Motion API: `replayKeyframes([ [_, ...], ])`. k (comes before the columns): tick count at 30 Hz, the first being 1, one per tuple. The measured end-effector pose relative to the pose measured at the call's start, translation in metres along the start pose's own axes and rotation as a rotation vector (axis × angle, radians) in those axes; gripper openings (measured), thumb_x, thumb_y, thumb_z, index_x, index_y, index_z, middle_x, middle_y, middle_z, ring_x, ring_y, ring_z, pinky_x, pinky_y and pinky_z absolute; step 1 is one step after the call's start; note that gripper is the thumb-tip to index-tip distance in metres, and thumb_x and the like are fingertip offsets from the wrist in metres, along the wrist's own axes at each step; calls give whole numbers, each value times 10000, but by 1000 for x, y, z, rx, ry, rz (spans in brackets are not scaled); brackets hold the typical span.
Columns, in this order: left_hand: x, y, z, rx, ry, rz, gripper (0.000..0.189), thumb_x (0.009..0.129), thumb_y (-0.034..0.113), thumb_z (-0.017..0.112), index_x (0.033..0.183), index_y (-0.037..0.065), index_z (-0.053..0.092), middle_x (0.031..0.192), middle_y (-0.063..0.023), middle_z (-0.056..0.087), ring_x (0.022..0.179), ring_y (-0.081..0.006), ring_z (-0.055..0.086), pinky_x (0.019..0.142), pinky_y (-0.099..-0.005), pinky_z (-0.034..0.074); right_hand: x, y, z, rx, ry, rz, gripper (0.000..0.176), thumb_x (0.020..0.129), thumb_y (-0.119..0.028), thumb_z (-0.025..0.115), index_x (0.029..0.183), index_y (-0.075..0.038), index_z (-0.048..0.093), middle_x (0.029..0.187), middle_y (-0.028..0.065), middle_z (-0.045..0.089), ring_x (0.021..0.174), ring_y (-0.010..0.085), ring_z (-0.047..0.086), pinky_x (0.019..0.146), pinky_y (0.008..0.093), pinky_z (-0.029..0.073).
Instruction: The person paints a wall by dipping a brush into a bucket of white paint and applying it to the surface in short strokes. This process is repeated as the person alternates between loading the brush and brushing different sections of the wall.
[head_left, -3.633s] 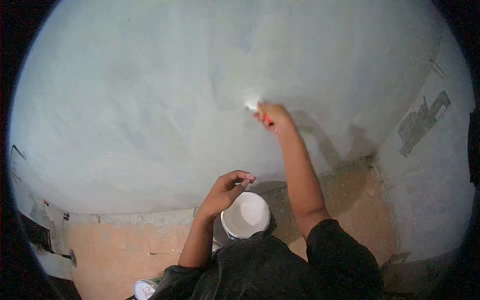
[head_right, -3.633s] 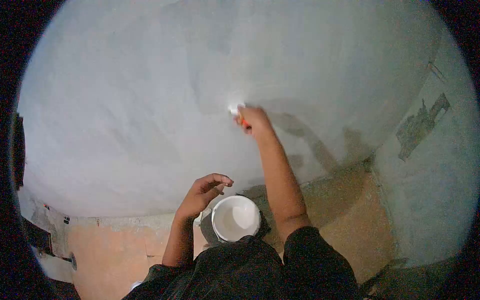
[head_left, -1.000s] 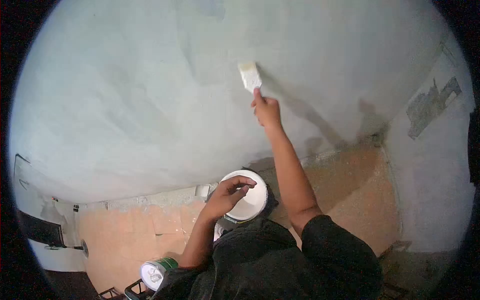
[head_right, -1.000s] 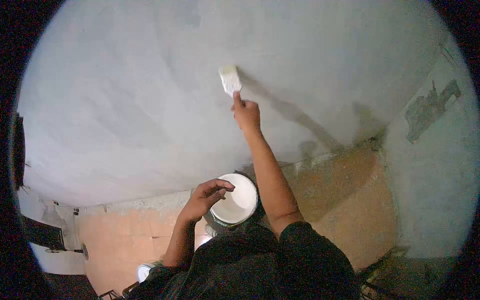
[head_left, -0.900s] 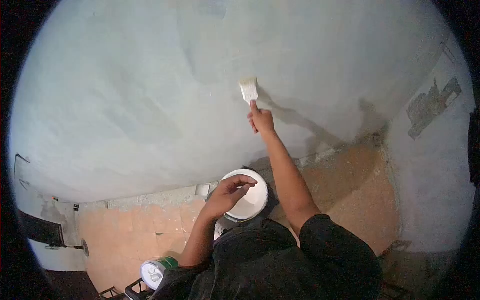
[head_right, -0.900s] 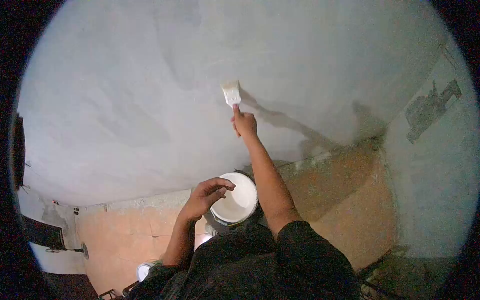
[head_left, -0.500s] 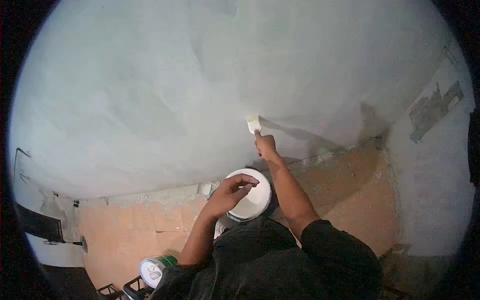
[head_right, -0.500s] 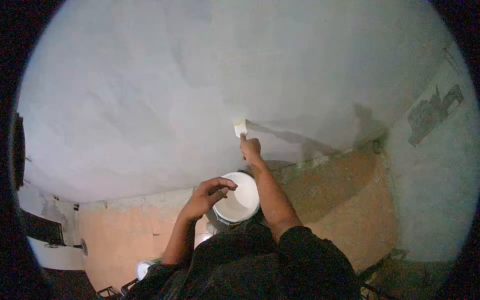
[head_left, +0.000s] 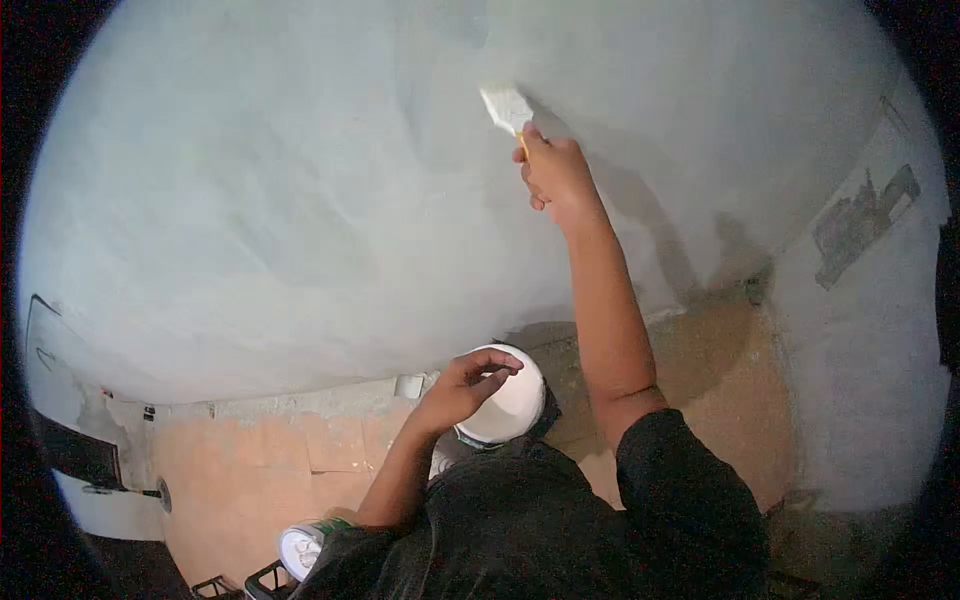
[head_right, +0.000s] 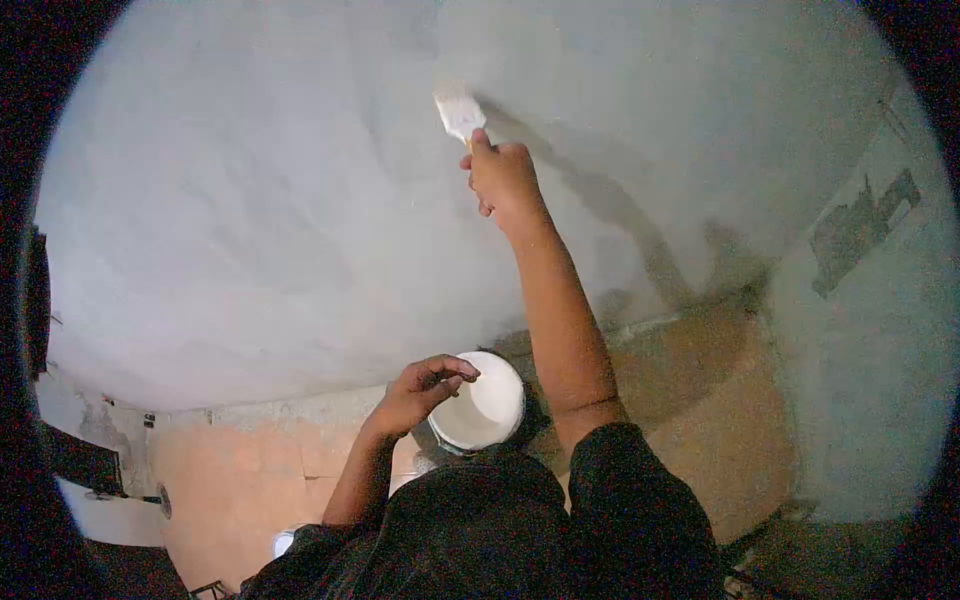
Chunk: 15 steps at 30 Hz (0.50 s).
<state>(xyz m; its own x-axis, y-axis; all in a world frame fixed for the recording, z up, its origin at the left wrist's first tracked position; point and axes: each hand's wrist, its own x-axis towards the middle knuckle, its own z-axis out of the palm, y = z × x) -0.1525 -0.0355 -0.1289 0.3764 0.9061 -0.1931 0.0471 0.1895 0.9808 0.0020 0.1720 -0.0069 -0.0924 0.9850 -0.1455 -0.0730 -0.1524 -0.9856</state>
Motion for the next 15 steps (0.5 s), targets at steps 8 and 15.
replayKeyframes([
  [8, -9, -6, -4, -3, 0, 17, 196, 948, 16, 527, 1110, 27, 637, 1100, -52, 654, 1055, -158, 575, 891, -306, 454, 29, 87, 30, -293, 107, -98, 587, 991, -462, 425, 646, -7, 559, 511, 81, 528, 338, 196, 478, 353, 355, 408],
  [15, -16, 41, -9, -13, 58, 161, 198, 936, 9, 528, 1112, 43, 613, 1103, -53, 645, 1087, -168, 577, 910, -325, 454, -5, 171, 16, -280, -43, 238, 566, 990, -491, 439, 750, -1, 590, 504, 22, 468, 326, 135, 405, 328, 315, 354],
])
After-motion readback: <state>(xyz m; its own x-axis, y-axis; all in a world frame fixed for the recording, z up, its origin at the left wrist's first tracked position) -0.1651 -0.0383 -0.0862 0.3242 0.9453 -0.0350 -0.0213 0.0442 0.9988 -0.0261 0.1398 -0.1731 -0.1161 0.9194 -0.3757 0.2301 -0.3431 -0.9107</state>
